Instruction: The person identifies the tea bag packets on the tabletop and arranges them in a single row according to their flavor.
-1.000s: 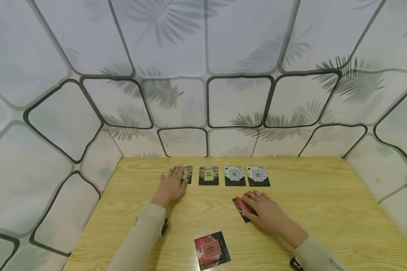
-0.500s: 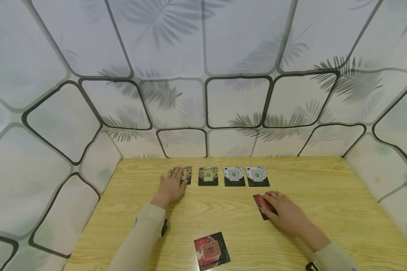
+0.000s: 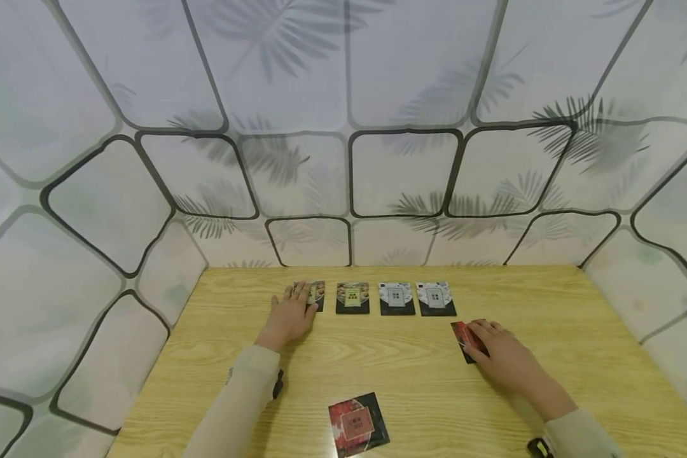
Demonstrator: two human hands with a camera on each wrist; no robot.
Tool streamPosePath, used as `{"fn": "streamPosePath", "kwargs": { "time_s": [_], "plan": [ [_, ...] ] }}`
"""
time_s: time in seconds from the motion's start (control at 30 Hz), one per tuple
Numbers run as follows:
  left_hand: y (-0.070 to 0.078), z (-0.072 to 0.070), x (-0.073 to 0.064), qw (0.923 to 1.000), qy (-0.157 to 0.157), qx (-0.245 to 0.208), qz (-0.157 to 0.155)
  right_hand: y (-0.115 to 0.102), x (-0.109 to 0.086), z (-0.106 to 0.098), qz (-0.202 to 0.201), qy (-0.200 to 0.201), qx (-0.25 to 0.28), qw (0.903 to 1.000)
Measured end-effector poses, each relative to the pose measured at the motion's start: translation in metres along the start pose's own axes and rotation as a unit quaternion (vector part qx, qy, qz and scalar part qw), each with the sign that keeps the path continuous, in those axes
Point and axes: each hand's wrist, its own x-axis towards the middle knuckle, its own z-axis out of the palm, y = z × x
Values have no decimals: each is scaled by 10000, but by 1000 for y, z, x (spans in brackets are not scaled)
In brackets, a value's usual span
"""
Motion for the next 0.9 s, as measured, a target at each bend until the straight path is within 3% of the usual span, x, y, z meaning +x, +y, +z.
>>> {"fn": "streamPosePath", "kwargs": {
  "time_s": [0.33,0.9],
  "plan": [
    [1,-1,-1,10000,-3,-17,-35,20,14,0,-57,148,-86,9998],
    [3,-3,-2,10000,36,57,25,35,34,-4,-262,396,-75,9988]
  ]
}}
